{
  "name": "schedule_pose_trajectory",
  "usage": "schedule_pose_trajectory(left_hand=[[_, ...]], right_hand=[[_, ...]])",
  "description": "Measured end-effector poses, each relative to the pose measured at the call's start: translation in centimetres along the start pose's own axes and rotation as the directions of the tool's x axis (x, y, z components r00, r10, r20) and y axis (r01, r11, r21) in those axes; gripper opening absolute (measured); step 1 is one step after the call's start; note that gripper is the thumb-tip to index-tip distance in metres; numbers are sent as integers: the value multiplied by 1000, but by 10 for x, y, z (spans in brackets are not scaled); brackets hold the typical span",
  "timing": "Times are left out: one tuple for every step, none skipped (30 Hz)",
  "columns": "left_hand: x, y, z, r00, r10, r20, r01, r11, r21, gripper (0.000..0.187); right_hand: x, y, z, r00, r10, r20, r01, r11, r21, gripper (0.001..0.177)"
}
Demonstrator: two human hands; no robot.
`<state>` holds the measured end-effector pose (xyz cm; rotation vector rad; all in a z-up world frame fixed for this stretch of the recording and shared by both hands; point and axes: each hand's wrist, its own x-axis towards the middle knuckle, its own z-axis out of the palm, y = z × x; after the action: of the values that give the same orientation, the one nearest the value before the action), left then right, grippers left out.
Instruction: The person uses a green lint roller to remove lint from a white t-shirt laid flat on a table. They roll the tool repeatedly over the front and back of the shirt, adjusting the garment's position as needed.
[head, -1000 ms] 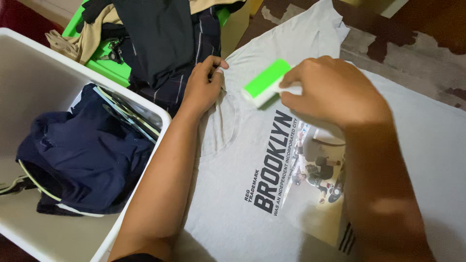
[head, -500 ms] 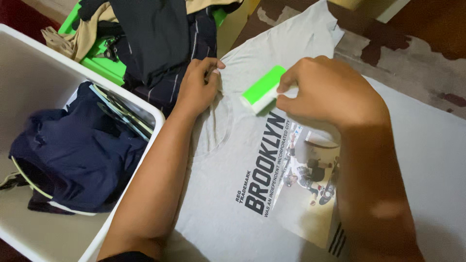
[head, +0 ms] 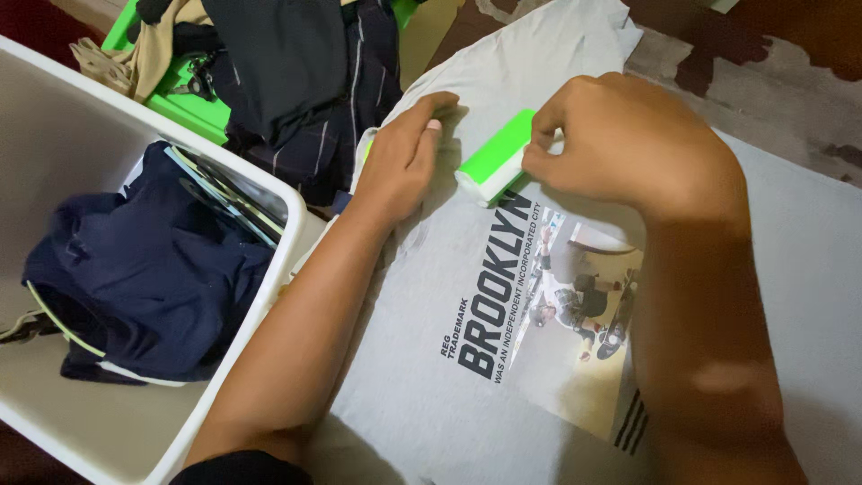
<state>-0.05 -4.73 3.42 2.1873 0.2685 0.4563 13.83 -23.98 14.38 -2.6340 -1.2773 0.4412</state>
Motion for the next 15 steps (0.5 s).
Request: schedule_pose_trajectory(left_hand=[[0, -1, 1, 1000, 6, 3, -6, 1000, 9, 39], [1, -3, 1, 1000, 13, 8, -13, 1000, 18, 40], [1, -5, 2, 1000, 20, 13, -20, 999, 27, 41], [2, -7, 3, 1000, 8, 13, -8, 999, 35, 43], [3, -9, 4, 1000, -4, 13, 4, 999, 44, 45], [5, -11, 4, 1000, -15, 13, 14, 999, 51, 47], [6, -13, 6, 1000, -16, 14, 16, 999, 45, 49], [6, -15, 6, 1000, -19, 14, 19, 999, 40, 51], [7, -17, 6, 1000, -23, 13, 22, 999, 34, 52], [7, -19, 6, 1000, -21, 15, 20, 1000, 22, 54], [7, -21, 6, 1000, -19, 16, 18, 1000, 10, 55], [7, -23, 6, 1000, -16, 16, 16, 1000, -3, 56], [8, -25, 6, 1000, -23, 13, 23, 999, -26, 57], [9, -25, 7, 1000, -29, 11, 30, 998, -51, 58], [9, -26, 8, 999, -36, 10, 37, 996, -76, 58]], right_hand=[[-1, 0, 0, 1000, 5, -5, -5, 1000, -16, 32], [1, -2, 2, 999, -39, -28, 40, 999, 18, 32], [7, -5, 5, 995, -83, -53, 85, 995, 50, 33], [9, -7, 8, 989, -123, -79, 129, 988, 82, 34], [10, -9, 12, 987, -127, -103, 137, 985, 104, 33], [12, -13, 16, 983, -129, -128, 145, 982, 125, 32], [12, -14, 18, 979, -131, -153, 153, 977, 145, 31], [11, -13, 17, 986, -103, -128, 120, 984, 132, 32], [9, -11, 16, 992, -75, -102, 87, 989, 118, 32], [7, -10, 14, 996, -47, -75, 55, 993, 103, 33], [4, -8, 12, 998, -38, -58, 42, 997, 71, 33], [2, -5, 9, 999, -28, -41, 29, 999, 37, 34], [0, -3, 7, 1000, -17, -25, 17, 1000, 3, 35], [-1, -3, 6, 1000, -4, -30, 4, 1000, 3, 35], [-1, -3, 7, 999, 9, -35, -9, 1000, 3, 35]])
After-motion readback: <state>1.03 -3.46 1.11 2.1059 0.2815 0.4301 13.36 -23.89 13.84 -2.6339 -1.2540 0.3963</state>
